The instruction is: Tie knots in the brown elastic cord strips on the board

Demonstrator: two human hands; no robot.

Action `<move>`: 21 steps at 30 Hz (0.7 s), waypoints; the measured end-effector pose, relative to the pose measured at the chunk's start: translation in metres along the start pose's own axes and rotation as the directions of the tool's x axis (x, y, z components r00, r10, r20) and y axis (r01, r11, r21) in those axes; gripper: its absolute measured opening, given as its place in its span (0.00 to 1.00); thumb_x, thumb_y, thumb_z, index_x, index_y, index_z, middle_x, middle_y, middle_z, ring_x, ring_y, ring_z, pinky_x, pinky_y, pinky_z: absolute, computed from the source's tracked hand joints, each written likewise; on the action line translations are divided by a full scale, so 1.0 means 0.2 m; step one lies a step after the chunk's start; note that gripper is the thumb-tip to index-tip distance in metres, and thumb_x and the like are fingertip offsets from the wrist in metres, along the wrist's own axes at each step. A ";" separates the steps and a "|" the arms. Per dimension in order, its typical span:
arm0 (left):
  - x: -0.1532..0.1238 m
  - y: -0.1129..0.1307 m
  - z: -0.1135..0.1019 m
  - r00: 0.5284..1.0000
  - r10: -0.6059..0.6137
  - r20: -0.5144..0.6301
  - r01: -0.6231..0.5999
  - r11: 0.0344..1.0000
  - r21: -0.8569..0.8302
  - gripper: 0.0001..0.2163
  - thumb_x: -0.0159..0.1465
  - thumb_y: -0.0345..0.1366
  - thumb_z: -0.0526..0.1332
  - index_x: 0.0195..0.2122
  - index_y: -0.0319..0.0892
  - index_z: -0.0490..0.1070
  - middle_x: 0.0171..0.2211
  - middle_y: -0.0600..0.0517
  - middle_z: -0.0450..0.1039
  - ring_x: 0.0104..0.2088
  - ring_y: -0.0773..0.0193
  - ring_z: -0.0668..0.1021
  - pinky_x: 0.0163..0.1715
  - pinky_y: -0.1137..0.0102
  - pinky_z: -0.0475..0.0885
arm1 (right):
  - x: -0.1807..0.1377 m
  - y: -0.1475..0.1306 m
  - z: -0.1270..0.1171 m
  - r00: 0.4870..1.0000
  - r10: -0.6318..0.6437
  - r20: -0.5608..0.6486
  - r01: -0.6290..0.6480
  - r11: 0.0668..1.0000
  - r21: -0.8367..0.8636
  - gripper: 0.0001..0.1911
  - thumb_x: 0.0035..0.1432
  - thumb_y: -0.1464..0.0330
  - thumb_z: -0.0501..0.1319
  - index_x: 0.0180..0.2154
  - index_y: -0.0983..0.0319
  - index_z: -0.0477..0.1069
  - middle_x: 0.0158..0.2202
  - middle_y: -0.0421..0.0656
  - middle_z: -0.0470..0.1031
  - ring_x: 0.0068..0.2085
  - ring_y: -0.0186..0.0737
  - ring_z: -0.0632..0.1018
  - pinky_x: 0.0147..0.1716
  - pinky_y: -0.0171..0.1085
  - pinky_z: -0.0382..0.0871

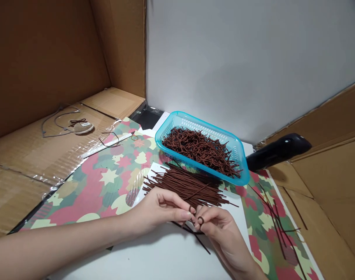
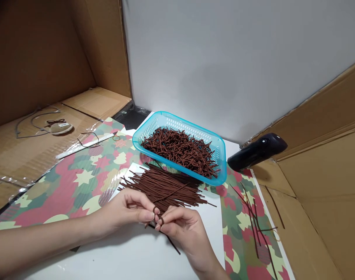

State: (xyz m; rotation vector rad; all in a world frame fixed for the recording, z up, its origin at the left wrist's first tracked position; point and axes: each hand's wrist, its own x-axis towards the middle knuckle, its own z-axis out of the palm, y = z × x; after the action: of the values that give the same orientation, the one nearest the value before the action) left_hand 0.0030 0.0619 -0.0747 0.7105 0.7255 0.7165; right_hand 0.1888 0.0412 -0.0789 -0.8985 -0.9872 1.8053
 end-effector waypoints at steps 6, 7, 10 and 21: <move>0.01 -0.01 0.00 0.999 -0.036 -0.013 0.035 0.998 -0.059 0.12 0.47 0.34 0.73 0.30 0.37 0.75 0.25 0.50 0.79 0.27 0.66 0.78 0.31 0.73 0.70 | 0.00 0.00 0.00 0.998 0.019 -0.060 -0.023 0.998 -0.063 0.06 0.43 0.69 0.72 0.26 0.57 0.77 0.23 0.37 0.74 0.27 0.34 0.71 0.29 0.33 0.63; 0.01 -0.01 0.00 0.999 -0.037 -0.020 0.036 0.998 -0.055 0.11 0.47 0.34 0.72 0.30 0.37 0.75 0.25 0.50 0.79 0.27 0.67 0.78 0.30 0.74 0.69 | 0.00 0.00 0.00 0.999 -0.006 -0.050 0.002 0.997 -0.083 0.05 0.44 0.70 0.71 0.26 0.57 0.77 0.23 0.38 0.74 0.28 0.35 0.71 0.30 0.33 0.64; 0.00 0.00 0.00 0.999 -0.010 -0.049 0.010 1.000 0.000 0.08 0.49 0.34 0.71 0.25 0.37 0.76 0.23 0.53 0.77 0.24 0.71 0.75 0.28 0.77 0.67 | 0.00 0.01 0.00 0.997 -0.071 -0.023 0.067 0.989 -0.128 0.03 0.47 0.70 0.70 0.26 0.58 0.77 0.26 0.39 0.74 0.31 0.37 0.72 0.33 0.35 0.65; -0.03 -0.03 0.02 0.974 0.219 -0.050 -0.197 0.940 0.279 0.06 0.54 0.35 0.67 0.28 0.38 0.76 0.28 0.49 0.75 0.29 0.65 0.75 0.30 0.73 0.68 | -0.01 0.03 0.02 0.991 -0.056 -0.125 0.035 0.985 -0.167 0.04 0.48 0.70 0.69 0.26 0.59 0.74 0.28 0.40 0.74 0.32 0.38 0.73 0.34 0.36 0.68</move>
State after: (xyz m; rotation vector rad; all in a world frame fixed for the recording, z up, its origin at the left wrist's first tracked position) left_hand 0.0046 0.0536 -0.0750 1.0266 0.8410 0.8512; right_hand 0.1844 0.0369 -0.0835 -1.0719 -1.0759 1.6234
